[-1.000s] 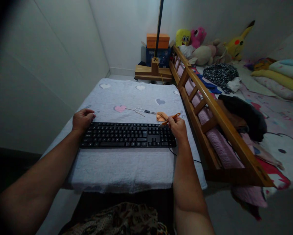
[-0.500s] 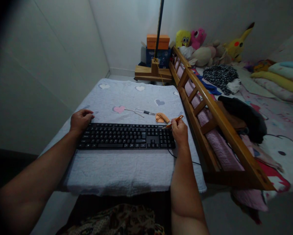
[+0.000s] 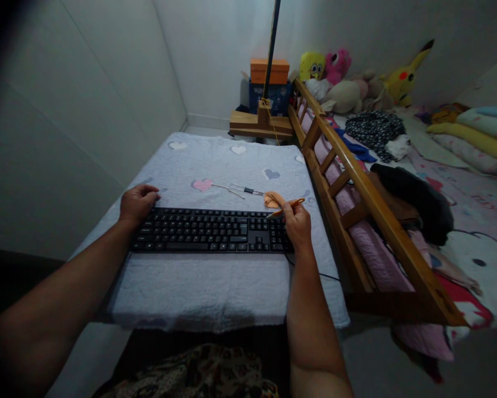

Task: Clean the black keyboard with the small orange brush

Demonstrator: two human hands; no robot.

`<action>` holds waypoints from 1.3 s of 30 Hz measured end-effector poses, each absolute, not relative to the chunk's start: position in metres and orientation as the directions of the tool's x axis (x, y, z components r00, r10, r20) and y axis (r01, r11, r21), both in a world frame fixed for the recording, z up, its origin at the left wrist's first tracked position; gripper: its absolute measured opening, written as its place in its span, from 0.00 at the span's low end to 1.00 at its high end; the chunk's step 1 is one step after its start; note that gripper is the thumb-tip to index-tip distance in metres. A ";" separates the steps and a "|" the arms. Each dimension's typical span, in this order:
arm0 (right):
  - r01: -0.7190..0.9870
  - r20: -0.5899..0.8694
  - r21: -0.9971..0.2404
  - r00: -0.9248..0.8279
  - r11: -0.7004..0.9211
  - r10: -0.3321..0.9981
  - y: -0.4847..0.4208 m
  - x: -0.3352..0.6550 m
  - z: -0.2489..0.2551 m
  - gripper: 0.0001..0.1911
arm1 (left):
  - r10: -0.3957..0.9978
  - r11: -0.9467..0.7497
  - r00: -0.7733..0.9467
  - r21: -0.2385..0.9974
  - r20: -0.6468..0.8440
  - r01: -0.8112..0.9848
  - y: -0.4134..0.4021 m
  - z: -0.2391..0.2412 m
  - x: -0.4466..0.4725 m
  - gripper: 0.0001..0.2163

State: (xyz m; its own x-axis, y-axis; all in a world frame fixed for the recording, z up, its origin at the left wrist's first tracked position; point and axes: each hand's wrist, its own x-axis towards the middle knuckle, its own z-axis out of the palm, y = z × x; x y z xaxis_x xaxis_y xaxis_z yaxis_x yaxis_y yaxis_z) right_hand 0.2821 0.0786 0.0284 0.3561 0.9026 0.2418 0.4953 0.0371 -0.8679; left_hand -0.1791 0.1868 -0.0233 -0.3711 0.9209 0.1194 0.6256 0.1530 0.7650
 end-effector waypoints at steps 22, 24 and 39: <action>0.578 0.333 -0.816 0.476 -0.004 0.814 0.079 0.308 0.016 0.20 | 0.904 0.169 -0.414 0.800 0.108 0.576 0.187 -0.028 -0.182 0.12; 0.653 0.390 -0.757 0.480 -0.023 0.786 0.080 0.311 0.016 0.19 | 0.904 0.164 -0.413 0.802 0.110 0.574 0.187 -0.028 -0.182 0.13; 0.572 0.375 -0.816 0.422 0.079 0.826 0.068 0.268 0.028 0.19 | 0.922 0.134 -0.362 0.764 0.136 0.631 0.188 -0.031 -0.186 0.12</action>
